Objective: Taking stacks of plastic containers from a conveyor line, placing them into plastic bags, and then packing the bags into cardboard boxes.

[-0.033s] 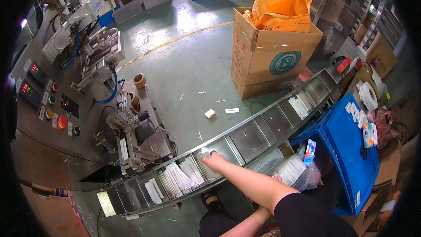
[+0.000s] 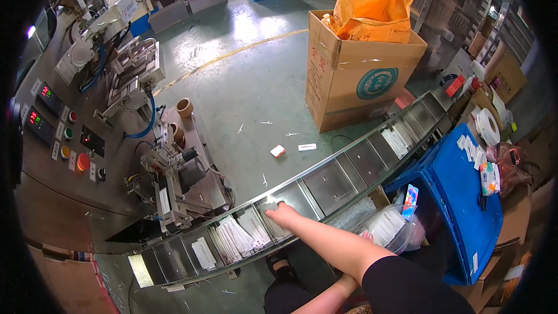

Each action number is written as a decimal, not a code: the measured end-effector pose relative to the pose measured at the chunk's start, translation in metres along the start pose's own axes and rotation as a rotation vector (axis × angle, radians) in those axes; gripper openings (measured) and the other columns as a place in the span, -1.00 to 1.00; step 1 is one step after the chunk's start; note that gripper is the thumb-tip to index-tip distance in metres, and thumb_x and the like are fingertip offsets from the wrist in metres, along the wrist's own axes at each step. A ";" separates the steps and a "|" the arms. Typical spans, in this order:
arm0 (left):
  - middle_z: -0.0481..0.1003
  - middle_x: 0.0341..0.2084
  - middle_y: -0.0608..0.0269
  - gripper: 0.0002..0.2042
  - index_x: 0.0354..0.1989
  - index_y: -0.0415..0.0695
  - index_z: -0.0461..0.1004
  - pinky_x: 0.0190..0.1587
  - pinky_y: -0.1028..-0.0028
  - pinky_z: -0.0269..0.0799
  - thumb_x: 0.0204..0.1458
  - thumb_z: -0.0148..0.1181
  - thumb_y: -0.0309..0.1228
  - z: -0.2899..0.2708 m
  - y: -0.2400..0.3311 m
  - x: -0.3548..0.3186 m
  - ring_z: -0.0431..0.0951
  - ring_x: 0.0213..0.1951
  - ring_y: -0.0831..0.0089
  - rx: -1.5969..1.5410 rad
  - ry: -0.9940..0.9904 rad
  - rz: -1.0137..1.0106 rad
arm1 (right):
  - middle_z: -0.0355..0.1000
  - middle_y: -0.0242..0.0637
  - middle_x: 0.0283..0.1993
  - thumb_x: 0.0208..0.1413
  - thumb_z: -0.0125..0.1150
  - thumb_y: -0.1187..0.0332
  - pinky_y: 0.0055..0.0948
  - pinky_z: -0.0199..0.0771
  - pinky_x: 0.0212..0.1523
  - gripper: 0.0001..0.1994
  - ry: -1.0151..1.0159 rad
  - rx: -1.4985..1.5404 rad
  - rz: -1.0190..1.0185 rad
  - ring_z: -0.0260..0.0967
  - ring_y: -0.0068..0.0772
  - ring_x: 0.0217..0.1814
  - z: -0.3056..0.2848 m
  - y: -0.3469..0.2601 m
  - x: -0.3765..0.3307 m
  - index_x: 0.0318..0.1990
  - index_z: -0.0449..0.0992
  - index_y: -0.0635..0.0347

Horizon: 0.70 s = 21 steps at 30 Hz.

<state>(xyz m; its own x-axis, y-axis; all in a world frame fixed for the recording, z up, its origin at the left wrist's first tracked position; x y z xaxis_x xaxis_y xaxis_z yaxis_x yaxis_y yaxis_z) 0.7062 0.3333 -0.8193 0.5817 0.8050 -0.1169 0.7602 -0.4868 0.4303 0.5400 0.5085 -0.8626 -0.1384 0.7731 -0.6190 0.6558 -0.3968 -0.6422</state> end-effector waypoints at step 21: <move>-0.17 0.26 -0.10 -0.36 0.26 -0.28 -0.18 0.28 0.27 -0.26 0.10 -0.21 -0.15 -0.011 0.008 0.000 -0.13 0.29 0.12 0.017 0.832 0.301 | 0.32 -0.16 -0.02 -0.28 0.33 0.44 -0.42 0.26 0.04 -0.32 -0.075 0.450 -0.117 0.27 -0.34 0.03 0.001 0.006 -0.019 0.09 0.17 0.23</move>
<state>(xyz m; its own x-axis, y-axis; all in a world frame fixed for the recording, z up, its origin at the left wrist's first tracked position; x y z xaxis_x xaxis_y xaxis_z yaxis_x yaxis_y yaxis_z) 0.7087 0.3333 -0.8059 0.3642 0.6242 0.6912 0.6168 -0.7177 0.3232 0.5462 0.4907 -0.8548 -0.2562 0.7939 -0.5514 0.2478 -0.4975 -0.8313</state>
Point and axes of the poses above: each hand's wrist, its own x-axis towards the middle knuckle, its own z-axis out of the palm, y = z × x, the point moved 6 cm from there along x, towards the middle knuckle
